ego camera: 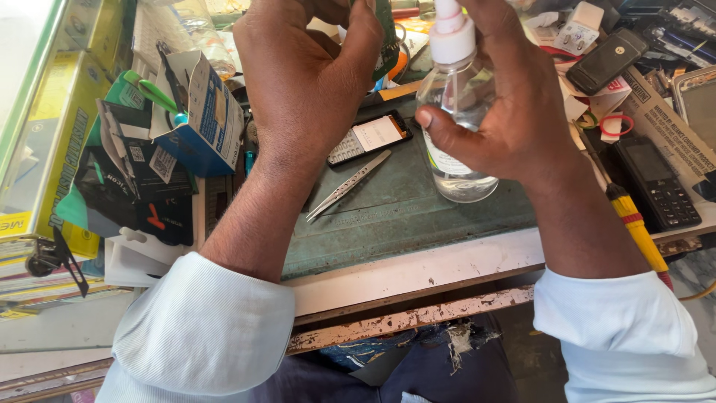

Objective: The person solders components onto a mobile phone circuit board, cleans it with a brush and liquid from a bottle, and handles small parts with tweezers.

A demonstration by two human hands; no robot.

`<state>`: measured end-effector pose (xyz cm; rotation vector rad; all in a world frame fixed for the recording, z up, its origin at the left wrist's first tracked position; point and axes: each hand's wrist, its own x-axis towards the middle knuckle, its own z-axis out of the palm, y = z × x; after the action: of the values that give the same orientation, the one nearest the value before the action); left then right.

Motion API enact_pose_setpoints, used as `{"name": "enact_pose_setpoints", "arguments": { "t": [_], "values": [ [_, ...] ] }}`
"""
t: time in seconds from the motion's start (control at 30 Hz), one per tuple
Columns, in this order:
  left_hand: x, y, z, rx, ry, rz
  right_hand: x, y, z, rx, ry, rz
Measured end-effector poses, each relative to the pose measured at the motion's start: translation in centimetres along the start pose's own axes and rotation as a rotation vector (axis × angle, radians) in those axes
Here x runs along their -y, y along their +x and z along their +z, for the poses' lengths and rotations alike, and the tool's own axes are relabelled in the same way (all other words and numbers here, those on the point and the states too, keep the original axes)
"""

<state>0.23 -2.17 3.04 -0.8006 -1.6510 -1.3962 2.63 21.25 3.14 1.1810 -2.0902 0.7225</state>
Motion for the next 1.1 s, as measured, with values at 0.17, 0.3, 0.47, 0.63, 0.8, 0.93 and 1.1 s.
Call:
{"name": "enact_pose_setpoints", "arguments": {
  "t": [0.17, 0.3, 0.47, 0.63, 0.8, 0.93, 1.1],
  "values": [
    [0.2, 0.3, -0.1, -0.005, 0.075, 0.016, 0.8, -0.1, -0.9, 0.050, -0.031, 0.054],
    [-0.4, 0.2, 0.0, 0.009, 0.030, 0.002, 1.4, -0.7, -1.5, 0.056, -0.008, 0.098],
    [-0.8, 0.3, 0.1, 0.179, -0.078, -0.331, 2.0, -0.9, -3.0, 0.099, 0.014, 0.117],
    [-0.9, 0.5, 0.5, 0.349, -0.250, -0.488, 3.3, -1.2, -6.3, 0.187, 0.091, 0.144],
    [-1.4, 0.4, 1.1, 0.567, -0.230, -0.752, 5.2, -1.9, -6.4, 0.424, -0.186, 0.394],
    [-1.8, -0.1, 1.5, 0.702, -0.198, -0.824, 5.7, -2.5, -6.6, 0.459, -0.200, 0.415],
    [-1.7, -0.9, 2.3, 0.896, -0.198, -0.833, 4.0, -5.6, -8.2, 0.249, -0.097, 0.357]
  ]
}}
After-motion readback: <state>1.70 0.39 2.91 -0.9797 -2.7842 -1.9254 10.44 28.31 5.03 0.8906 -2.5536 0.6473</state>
